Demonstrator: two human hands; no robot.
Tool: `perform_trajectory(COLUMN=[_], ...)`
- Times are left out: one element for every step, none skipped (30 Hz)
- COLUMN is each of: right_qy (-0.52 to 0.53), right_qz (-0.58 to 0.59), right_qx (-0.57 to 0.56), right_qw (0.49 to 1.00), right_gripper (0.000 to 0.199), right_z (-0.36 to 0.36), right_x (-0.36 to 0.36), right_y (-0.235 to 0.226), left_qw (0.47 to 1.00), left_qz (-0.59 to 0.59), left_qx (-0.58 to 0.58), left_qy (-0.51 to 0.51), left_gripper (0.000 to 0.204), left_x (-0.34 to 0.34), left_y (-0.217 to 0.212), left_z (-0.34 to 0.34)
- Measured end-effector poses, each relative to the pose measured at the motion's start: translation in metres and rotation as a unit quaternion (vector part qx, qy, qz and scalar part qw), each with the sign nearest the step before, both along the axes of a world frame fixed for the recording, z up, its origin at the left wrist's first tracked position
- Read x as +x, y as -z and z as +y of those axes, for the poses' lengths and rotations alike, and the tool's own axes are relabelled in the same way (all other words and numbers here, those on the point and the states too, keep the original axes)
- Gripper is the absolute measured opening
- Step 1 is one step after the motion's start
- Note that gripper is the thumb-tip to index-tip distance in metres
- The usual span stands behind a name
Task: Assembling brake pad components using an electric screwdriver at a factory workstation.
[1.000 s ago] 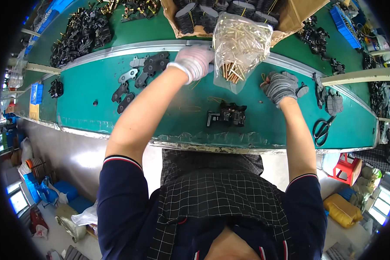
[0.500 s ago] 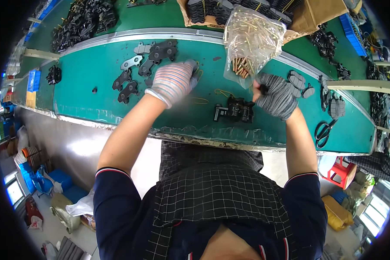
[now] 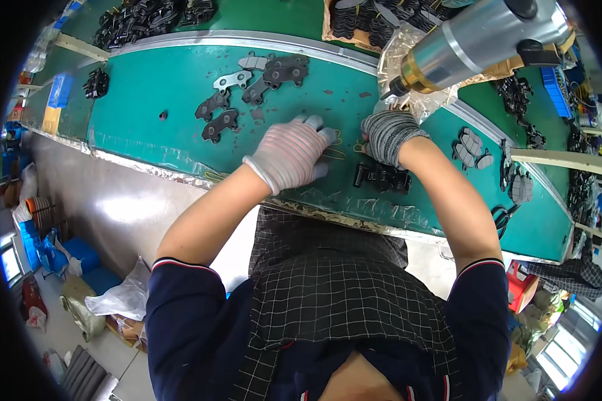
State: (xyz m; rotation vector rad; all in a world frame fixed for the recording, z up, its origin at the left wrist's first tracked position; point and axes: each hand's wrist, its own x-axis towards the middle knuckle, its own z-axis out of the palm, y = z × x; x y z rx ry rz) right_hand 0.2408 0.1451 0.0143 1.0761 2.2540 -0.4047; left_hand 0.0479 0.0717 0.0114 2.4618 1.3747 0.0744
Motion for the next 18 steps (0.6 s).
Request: perform_trajectory(right_qy=[-0.004,-0.008,-0.012,-0.021,-0.030,-0.021,-0.012,-0.005,0.028,0.057,0.039,0.084,0.129,0.117,0.114,0.118,0.123,0.120], right_qz=[-0.002,-0.011,-0.019,-0.027,-0.028,-0.012,0.006,0.026,0.032,0.039,0.052,0.145,0.232,0.238,0.280,0.320,0.358,0.359], right_qx=[-0.001,-0.017,-0.033,-0.048,-0.047,-0.029,-0.011,0.007,0.024,0.038,0.040,0.030,0.013,0.012,0.024,0.038,0.051,0.051], right_qw=[1.000,1.000,0.999,0.998,0.998,0.999,1.000,1.000,0.999,0.997,0.997,0.985,0.964,0.964,0.953,0.939,0.924,0.924], right_gripper=[0.024,0.023,0.023,0.022,0.022,0.021,0.020,0.019,0.019,0.019,0.019,0.019,0.021,0.021,0.020,0.020,0.020,0.020], right_z=[0.001,0.002,0.004,0.006,0.006,0.002,-0.003,-0.008,-0.008,-0.008,-0.008,-0.007,-0.005,-0.006,-0.008,-0.011,-0.014,-0.013], right_x=[-0.001,-0.003,-0.006,-0.009,-0.011,-0.013,-0.016,-0.019,-0.019,-0.021,-0.020,-0.020,-0.025,-0.036,-0.051,-0.064,-0.075,-0.086], right_y=[0.004,0.007,0.009,0.008,0.006,0.002,0.000,-0.004,-0.008,-0.010,-0.013,-0.015,-0.015,-0.016,-0.018,-0.021,-0.021,-0.021], left_qw=[1.000,1.000,0.999,0.999,0.999,0.998,0.994,0.991,0.988,0.988,0.987,0.986,0.993,0.994,0.990,0.978,0.962,0.942], left_qz=[-0.002,-0.005,-0.007,-0.008,0.029,0.067,0.108,0.117,0.131,0.136,0.140,0.151,0.102,0.050,-0.002,-0.030,-0.058,-0.052], left_qx=[0.003,0.007,0.011,0.012,-0.002,-0.017,-0.032,-0.056,-0.078,-0.072,-0.066,-0.065,-0.055,-0.042,-0.027,-0.007,0.013,0.060], left_qy=[-0.011,-0.022,-0.033,-0.042,-0.026,-0.012,0.001,0.015,0.025,0.032,0.041,0.022,-0.036,-0.089,-0.139,-0.205,-0.268,-0.326], left_gripper=[0.023,0.022,0.022,0.022,0.022,0.022,0.022,0.021,0.021,0.021,0.021,0.021,0.022,0.022,0.023,0.022,0.023,0.023], left_x=[-0.001,-0.001,-0.002,-0.001,0.001,0.004,0.006,0.012,0.014,0.017,0.015,0.000,-0.013,-0.025,-0.038,-0.057,-0.082,-0.106], left_y=[0.002,0.004,0.005,0.006,0.006,0.006,0.007,0.007,0.007,0.008,0.005,0.002,0.000,-0.004,-0.009,-0.016,-0.021,-0.025], left_z=[-0.002,-0.004,-0.005,-0.005,-0.001,0.004,0.007,0.011,0.018,0.022,0.020,0.016,0.009,0.003,-0.001,-0.006,-0.014,-0.022])
